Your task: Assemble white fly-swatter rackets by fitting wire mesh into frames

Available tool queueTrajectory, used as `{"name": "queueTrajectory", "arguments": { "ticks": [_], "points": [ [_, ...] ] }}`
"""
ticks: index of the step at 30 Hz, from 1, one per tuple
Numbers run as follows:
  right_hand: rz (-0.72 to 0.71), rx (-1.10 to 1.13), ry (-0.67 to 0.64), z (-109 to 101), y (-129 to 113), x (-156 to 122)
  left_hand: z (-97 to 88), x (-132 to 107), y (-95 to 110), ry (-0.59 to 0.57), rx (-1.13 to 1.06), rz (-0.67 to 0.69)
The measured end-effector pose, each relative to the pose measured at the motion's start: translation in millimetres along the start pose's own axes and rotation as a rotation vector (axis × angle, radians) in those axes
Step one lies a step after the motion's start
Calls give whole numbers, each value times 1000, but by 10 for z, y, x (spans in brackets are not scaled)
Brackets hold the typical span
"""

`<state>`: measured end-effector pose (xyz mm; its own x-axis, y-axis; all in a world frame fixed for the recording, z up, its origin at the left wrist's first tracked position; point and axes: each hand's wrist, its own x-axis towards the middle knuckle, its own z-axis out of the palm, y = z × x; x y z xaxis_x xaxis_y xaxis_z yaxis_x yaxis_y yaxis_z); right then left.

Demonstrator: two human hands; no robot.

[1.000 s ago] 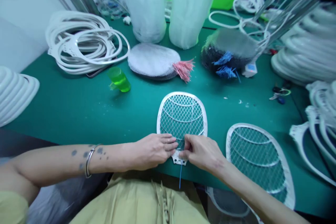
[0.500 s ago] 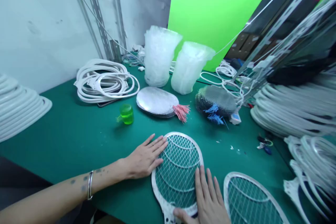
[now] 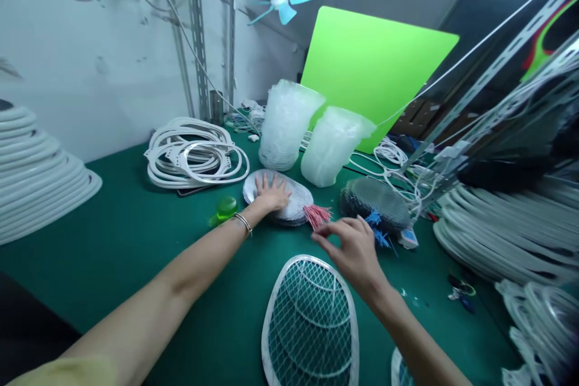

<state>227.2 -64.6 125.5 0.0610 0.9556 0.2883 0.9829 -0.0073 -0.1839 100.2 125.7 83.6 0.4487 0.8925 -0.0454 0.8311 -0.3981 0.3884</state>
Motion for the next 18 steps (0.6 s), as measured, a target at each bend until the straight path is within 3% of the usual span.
{"name": "queueTrajectory", "arguments": {
  "ticks": [4,7,10,14,18],
  "points": [
    [81,-77,-50,279,-50,716,211,203,-160,-117,-8,-83],
    [117,-81,-107,424,-26,899,243,249,-216,-138,-30,-74],
    [206,-24,-148,389,-4,983,159,242,-203,-109,-67,-54],
    [390,154,-177,236,27,1146,-32,16,-149,62,-123,30],
    [484,447,-208,118,38,1274,-78,-301,-205,440,-3,382]
  ]
}}
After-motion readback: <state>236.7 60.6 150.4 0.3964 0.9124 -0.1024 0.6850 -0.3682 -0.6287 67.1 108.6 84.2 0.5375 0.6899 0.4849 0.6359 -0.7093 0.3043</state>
